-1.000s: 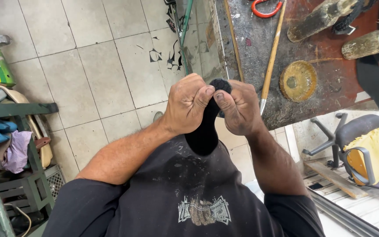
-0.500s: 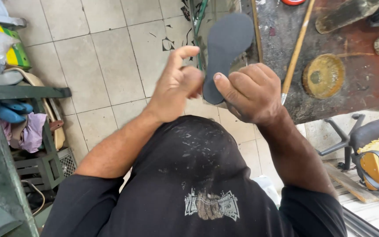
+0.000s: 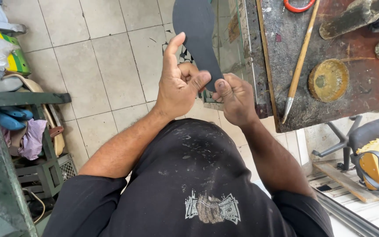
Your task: Applying adhesive to shoe soles and trimming them with scissors at a repair bench.
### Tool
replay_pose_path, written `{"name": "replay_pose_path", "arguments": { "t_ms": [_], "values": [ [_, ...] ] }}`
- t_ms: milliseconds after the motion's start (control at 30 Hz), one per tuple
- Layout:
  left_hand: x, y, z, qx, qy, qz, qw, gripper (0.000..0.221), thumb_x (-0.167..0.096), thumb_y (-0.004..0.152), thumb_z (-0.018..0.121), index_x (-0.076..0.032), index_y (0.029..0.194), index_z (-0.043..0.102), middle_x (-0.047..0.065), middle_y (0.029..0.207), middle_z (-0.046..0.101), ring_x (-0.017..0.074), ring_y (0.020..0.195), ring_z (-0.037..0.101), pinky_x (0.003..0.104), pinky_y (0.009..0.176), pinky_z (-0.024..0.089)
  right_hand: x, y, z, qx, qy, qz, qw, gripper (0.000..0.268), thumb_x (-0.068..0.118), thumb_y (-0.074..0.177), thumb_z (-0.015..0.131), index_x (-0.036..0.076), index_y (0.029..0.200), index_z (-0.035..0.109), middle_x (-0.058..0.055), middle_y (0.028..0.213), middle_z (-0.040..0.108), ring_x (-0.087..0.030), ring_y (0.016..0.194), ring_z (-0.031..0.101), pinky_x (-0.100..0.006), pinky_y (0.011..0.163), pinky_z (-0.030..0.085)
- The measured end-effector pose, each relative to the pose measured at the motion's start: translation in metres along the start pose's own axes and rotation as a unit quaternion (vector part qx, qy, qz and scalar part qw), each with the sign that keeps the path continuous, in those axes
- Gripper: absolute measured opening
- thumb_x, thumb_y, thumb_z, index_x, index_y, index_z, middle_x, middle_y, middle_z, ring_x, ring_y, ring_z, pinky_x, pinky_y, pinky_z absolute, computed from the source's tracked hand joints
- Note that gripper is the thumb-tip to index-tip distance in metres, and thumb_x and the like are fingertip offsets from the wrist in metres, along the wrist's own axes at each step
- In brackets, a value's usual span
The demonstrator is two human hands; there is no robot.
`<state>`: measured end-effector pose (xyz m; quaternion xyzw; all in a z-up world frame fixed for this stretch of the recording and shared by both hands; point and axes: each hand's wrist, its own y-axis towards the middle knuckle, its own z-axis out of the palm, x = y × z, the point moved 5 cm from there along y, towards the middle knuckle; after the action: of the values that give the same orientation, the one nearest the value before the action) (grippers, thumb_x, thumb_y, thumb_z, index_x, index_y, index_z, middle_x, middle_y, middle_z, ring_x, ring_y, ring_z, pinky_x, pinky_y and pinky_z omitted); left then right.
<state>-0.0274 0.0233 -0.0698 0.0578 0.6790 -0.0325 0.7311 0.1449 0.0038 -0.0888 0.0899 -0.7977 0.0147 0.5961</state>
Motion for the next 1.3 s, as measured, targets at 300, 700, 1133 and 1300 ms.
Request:
{"name": "replay_pose_path", "arguments": {
  "t_ms": [300,700,1133,1300],
  "values": [
    [0.002,0.011,-0.029,-0.051,0.153,0.151,0.975,0.066,-0.032,0.111,0.061,-0.017,0.161,0.02,-0.002,0.091,0.064,0.0104,0.081,0.06,0.028,0.078,0.055,0.001,0.003,0.008,-0.029,0.019,-0.008,0.999,0.043,0.032,0.11,0.049,0.009,0.077,0.061,-0.001,0.066,0.056,-0.011,0.059,0.048,-0.026,0.053,0.041],
    [0.007,0.037,-0.026,0.098,0.275,0.279,0.915,0.047,-0.035,0.078,0.085,-0.012,0.116,0.068,0.008,0.081,0.069,0.035,0.073,0.07,0.051,0.065,0.056,0.048,0.039,-0.014,0.019,-0.016,-0.109,0.994,0.036,0.037,0.106,0.057,0.004,0.1,0.071,-0.01,0.081,0.063,-0.019,0.079,0.06,-0.036,0.075,0.052],
    [-0.008,0.014,-0.003,0.026,0.323,0.323,0.889,0.045,-0.045,0.088,0.077,-0.014,0.12,0.068,0.004,0.073,0.062,0.0268,0.067,0.07,0.04,0.058,0.057,0.023,0.025,-0.01,-0.138,-0.021,-0.079,0.987,0.037,0.016,0.103,0.057,0.007,0.067,0.052,-0.006,0.058,0.052,-0.012,0.059,0.055,-0.032,0.053,0.043],
    [-0.006,0.009,0.016,0.099,0.34,0.348,0.868,0.04,-0.046,0.089,0.073,-0.016,0.116,0.07,0.001,0.068,0.058,0.0235,0.06,0.068,0.035,0.055,0.057,0.065,0.009,-0.026,-0.107,-0.136,-0.078,0.982,0.047,0.023,0.104,0.06,0.009,0.062,0.045,-0.013,0.056,0.043,-0.034,0.05,0.044,-0.034,0.051,0.039]
  ]
}}
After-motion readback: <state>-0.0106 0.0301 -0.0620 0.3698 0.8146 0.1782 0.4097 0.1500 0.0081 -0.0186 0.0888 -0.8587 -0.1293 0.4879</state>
